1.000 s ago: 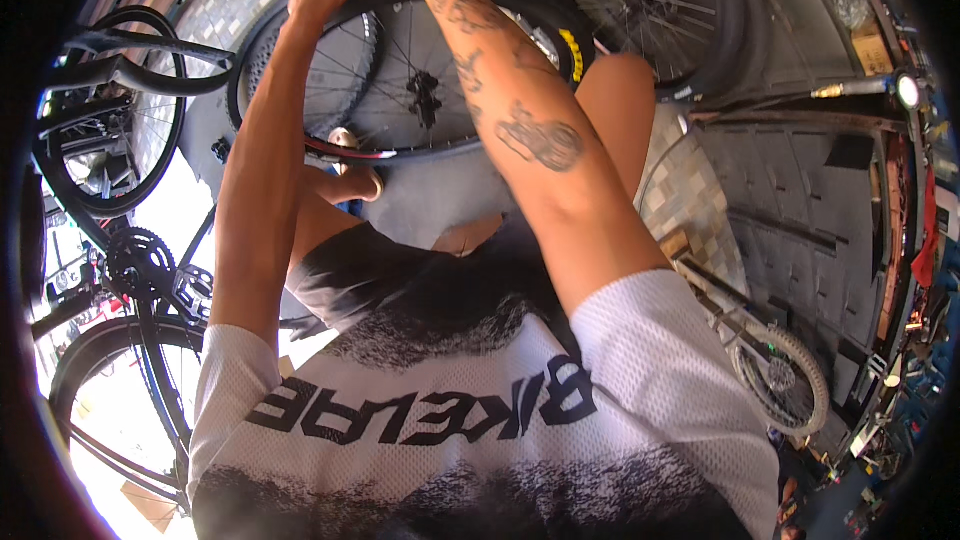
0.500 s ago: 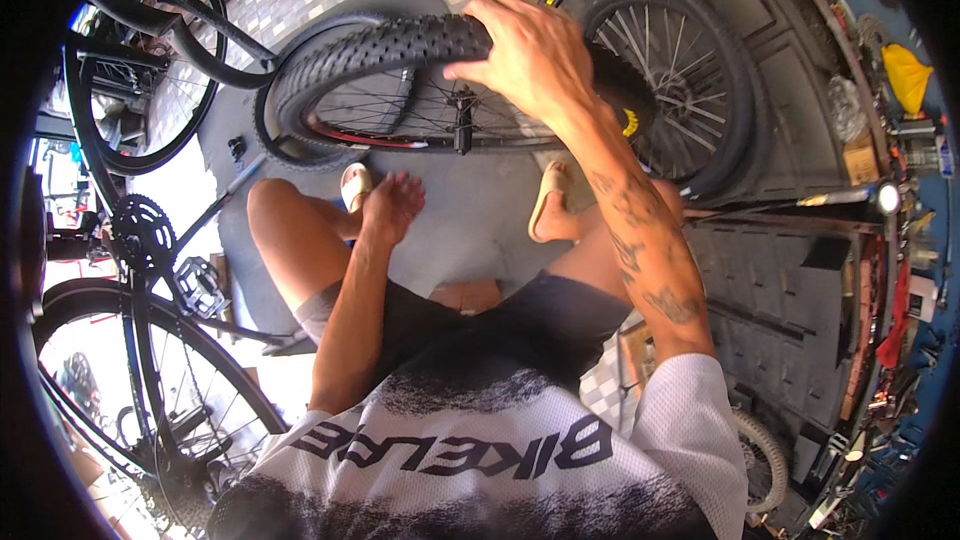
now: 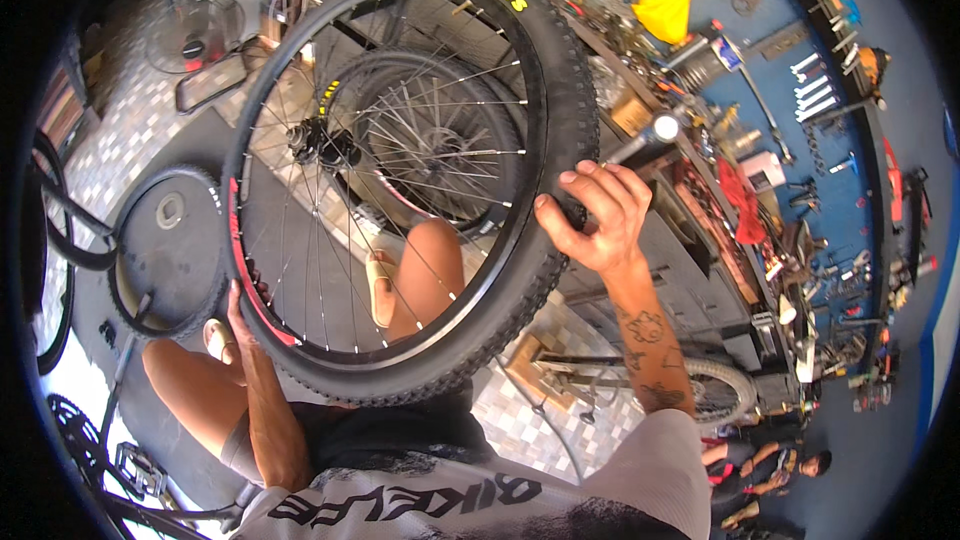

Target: The person installs a bicycle tire onto a wheel rim by hand, repeatedly seating the tire bead around the rim. The person uses a floor pump to inflate the tire and checks the fit.

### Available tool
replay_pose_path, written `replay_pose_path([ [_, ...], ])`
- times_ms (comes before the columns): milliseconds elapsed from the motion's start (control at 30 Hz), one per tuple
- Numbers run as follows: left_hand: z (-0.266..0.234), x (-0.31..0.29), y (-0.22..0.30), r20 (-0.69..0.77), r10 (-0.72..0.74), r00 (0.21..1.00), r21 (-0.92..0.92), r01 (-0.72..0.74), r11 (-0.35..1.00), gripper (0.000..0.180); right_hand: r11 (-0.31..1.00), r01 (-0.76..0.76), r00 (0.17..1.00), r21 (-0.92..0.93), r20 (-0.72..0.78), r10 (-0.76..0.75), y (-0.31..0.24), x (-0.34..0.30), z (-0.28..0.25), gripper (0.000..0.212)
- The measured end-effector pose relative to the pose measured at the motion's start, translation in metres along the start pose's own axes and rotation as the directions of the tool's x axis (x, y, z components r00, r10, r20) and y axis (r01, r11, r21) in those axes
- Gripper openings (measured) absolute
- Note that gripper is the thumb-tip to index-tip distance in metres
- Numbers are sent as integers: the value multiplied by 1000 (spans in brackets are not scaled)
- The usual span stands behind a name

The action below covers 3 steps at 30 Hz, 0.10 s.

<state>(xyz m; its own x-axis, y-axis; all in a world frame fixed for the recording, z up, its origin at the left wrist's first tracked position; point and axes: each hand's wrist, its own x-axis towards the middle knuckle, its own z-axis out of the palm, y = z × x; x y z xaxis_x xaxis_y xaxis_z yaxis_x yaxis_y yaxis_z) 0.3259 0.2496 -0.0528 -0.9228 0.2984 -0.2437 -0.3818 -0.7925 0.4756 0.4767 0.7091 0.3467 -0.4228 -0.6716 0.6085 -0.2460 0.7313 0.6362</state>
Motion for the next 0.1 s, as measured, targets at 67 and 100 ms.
replay_pose_path([
  [67, 6, -2, -1, 17, 41, 999, -1, -41, 999, 59, 987, -160, 987, -3, 26, 160, 1, -26, -7, 39],
  [100, 11, -3, -6, 13, 13, 1000, -5, -13, 1000, 59, 970, -243, 970, 9, 23, 243, 1, -39, -7, 35],
])
